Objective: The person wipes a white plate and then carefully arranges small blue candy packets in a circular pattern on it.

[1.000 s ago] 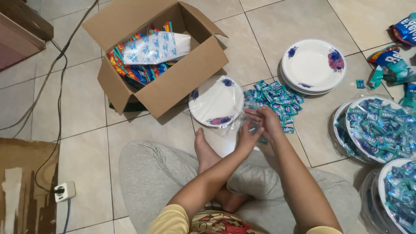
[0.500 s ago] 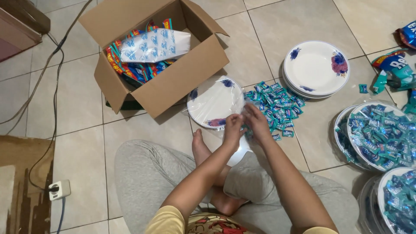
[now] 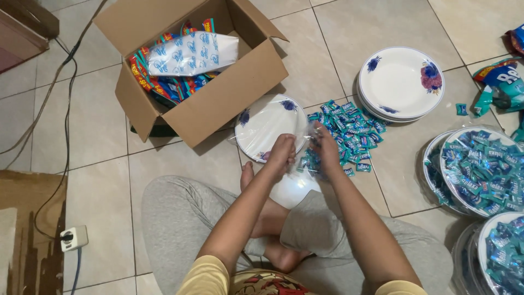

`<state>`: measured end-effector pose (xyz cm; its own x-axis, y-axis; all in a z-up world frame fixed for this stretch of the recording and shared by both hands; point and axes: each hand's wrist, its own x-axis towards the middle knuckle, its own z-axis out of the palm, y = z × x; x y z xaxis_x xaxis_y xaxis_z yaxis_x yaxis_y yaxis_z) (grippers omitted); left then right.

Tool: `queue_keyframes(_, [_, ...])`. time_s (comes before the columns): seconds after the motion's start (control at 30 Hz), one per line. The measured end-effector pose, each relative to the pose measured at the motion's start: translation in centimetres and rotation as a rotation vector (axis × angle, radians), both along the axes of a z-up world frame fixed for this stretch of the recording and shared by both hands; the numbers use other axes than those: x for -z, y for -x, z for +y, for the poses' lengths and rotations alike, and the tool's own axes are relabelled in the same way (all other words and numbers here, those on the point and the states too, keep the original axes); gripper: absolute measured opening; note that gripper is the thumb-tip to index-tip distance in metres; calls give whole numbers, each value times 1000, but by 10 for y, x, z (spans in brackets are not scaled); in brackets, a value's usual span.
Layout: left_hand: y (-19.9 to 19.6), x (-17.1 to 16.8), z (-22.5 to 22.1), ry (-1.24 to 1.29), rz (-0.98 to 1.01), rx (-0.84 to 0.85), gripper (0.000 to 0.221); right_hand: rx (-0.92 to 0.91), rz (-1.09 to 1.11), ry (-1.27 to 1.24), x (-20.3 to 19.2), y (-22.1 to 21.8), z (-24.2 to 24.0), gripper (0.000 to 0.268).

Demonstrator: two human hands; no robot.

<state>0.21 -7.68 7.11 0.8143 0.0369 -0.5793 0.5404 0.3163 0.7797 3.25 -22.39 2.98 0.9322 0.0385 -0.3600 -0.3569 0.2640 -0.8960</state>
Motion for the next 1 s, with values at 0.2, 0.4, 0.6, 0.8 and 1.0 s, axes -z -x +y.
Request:
queue_keyframes(0.2, [-1,-15,20,-760,-130,565,31,72,108,10,57,-19,-22,29])
queue_keyframes(0.4, [-42,48,29,287,116,-5,25,-147,113,-155,21,-9,-20,55])
queue_keyframes(0.6, [-44,78,33,510,215,-112,30,-89,255,-429,44,-13,-29,73])
queue_keyframes(0.8, [-38,-30,15,-1175,-269,368,44,-131,208,-307,17,-9,-19,87])
queue_keyframes(1.0, [-59,22,-29,-1811,-1122,560,18,-188,170,-223,10,-9,-15,85])
